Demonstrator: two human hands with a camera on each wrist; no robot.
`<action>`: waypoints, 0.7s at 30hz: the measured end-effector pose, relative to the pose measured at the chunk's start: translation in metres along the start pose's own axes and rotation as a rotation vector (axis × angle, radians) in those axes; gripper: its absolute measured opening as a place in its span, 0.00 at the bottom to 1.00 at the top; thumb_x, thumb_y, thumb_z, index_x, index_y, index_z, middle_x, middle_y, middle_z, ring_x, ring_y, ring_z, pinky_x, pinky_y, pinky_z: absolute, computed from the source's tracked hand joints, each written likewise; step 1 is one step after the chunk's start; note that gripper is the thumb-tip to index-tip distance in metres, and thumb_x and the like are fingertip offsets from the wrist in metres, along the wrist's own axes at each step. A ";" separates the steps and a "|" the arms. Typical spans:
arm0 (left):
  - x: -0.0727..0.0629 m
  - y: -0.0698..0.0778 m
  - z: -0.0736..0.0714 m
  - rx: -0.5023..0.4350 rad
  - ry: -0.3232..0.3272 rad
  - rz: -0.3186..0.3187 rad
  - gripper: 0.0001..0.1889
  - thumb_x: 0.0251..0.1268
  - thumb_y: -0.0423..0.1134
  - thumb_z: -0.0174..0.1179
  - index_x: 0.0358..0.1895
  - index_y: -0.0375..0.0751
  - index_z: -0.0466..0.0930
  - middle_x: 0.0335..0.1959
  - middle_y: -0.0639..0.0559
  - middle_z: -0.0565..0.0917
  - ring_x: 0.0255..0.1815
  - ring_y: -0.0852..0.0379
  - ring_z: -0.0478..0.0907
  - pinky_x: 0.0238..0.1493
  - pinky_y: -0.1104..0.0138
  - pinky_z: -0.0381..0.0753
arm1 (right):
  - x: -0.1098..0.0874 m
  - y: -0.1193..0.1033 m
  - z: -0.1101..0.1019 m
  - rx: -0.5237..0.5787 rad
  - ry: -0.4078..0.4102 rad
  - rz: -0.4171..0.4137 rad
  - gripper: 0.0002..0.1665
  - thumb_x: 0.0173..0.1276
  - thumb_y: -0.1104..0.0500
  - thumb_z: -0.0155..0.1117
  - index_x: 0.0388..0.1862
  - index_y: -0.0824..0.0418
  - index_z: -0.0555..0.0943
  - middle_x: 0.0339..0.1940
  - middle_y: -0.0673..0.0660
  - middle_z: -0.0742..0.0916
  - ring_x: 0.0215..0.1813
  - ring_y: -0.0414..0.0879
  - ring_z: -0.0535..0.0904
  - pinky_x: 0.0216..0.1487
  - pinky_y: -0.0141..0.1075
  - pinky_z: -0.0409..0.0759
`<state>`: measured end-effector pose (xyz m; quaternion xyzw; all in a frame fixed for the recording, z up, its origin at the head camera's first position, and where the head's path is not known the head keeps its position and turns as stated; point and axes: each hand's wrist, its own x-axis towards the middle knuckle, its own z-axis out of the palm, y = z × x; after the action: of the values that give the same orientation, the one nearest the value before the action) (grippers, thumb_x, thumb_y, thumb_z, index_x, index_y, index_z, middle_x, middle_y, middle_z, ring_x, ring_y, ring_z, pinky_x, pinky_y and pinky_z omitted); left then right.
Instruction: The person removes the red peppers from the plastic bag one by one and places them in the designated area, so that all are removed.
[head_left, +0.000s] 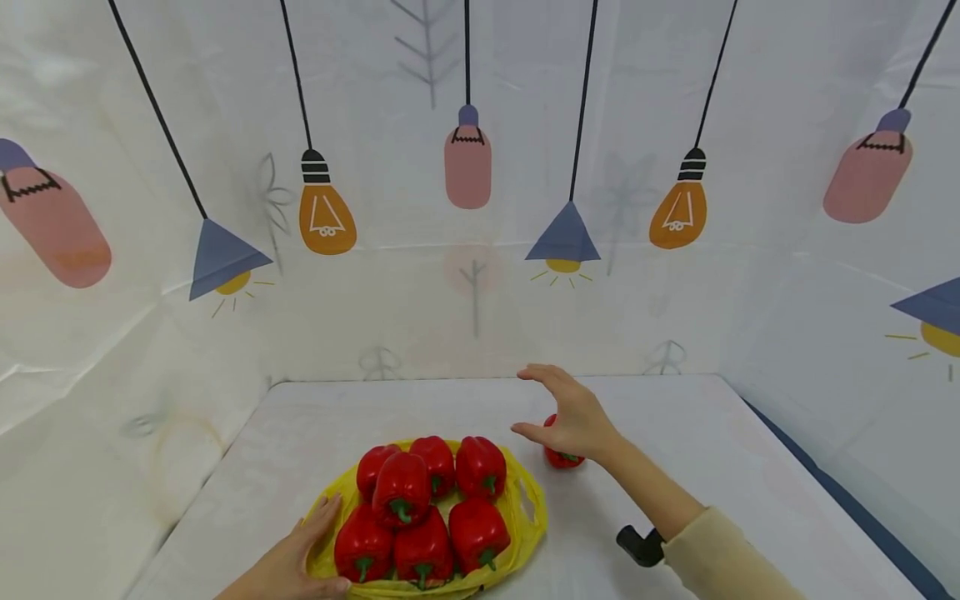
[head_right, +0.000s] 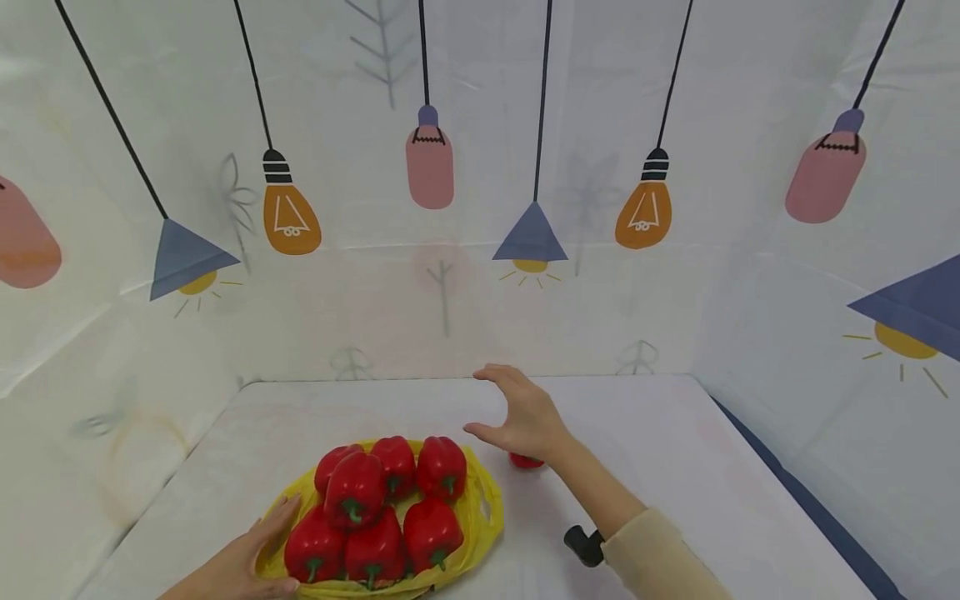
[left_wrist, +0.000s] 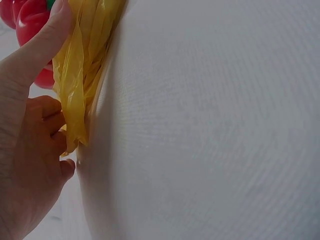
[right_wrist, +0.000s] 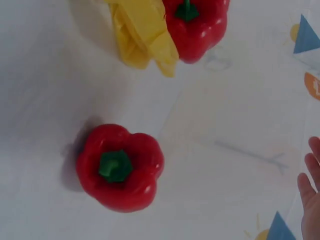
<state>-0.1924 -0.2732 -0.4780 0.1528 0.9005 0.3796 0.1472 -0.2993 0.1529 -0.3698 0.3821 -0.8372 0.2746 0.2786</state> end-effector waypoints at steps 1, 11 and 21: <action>0.000 0.000 0.000 -0.001 0.001 -0.005 0.51 0.60 0.51 0.65 0.74 0.26 0.44 0.75 0.29 0.47 0.73 0.29 0.35 0.62 0.29 0.38 | 0.002 -0.003 0.000 0.006 -0.004 -0.007 0.42 0.47 0.50 0.81 0.60 0.60 0.75 0.60 0.53 0.79 0.61 0.48 0.75 0.55 0.44 0.78; 0.001 -0.002 0.001 -0.008 -0.006 0.010 0.51 0.61 0.50 0.65 0.74 0.26 0.42 0.75 0.30 0.45 0.73 0.31 0.34 0.62 0.29 0.39 | 0.019 -0.028 0.007 0.049 -0.056 -0.034 0.42 0.48 0.49 0.80 0.61 0.58 0.75 0.61 0.54 0.78 0.63 0.47 0.73 0.58 0.43 0.77; 0.001 -0.003 0.001 -0.009 -0.001 0.000 0.51 0.60 0.51 0.65 0.74 0.27 0.42 0.75 0.30 0.46 0.73 0.30 0.34 0.61 0.29 0.45 | 0.034 -0.057 0.028 0.105 -0.109 -0.116 0.41 0.49 0.49 0.79 0.61 0.58 0.74 0.61 0.54 0.78 0.63 0.45 0.73 0.56 0.38 0.77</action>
<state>-0.1930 -0.2741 -0.4812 0.1524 0.8988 0.3833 0.1484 -0.2804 0.0856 -0.3522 0.4584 -0.8122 0.2801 0.2276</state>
